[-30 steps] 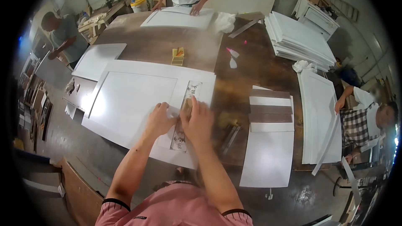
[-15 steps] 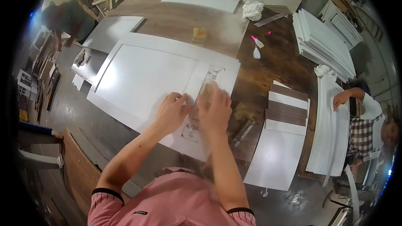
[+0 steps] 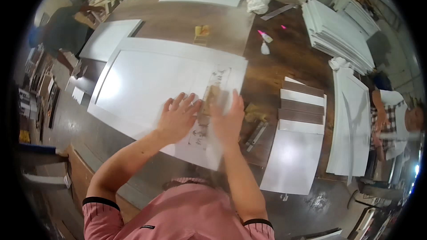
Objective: The person applies adhesive strips and decorative panels to a white door frame, using a specialized block and a pneumatic nail gun to secure components, then wipes the surface and moves the completed panel to a stack.
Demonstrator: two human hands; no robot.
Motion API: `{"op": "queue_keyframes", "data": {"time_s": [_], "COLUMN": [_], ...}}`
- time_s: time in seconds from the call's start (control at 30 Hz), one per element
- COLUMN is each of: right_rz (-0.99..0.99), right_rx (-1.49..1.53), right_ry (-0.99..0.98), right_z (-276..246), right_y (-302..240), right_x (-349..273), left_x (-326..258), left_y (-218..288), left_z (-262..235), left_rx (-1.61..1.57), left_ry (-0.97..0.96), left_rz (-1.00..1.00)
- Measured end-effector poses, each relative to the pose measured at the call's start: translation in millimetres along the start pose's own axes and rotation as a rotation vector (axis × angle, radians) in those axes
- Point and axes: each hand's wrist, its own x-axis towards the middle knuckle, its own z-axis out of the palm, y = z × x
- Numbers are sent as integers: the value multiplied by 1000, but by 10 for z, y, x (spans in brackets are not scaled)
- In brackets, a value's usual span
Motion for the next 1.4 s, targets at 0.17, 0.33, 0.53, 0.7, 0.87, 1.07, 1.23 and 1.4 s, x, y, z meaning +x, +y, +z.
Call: {"op": "queue_keyframes", "data": {"time_s": [0.17,0.33,0.53,0.7,0.87,1.07,1.23,1.4], "right_rz": [3,0,188,299,149,320,574,568], "right_rx": [-109,-119,28,590,-284,-585,-448,-196], "right_ry": [57,15,-24,262,267,515,341,350], "right_z": [-20,32,-35,-153,463,228,173,-308], "right_y": [-150,-252,-761,717,797,1102,894,892], "right_x": [50,21,37,-103,21,-182,-65,-68], "left_x": [642,1219,1407,1403,901,1053,1033,1046], "left_y": [-392,-839,-669,-642,-1033,-798,-895,-826], "left_z": [-285,-225,-529,-301,-80,125,9,-151], "left_rx": [-47,-2,195,-193,-497,-452,-491,-493], "left_ry": [-166,-168,-399,-271,52,-3,-22,-44], "left_rz": [153,295,297,371,57,168,163,117]}}
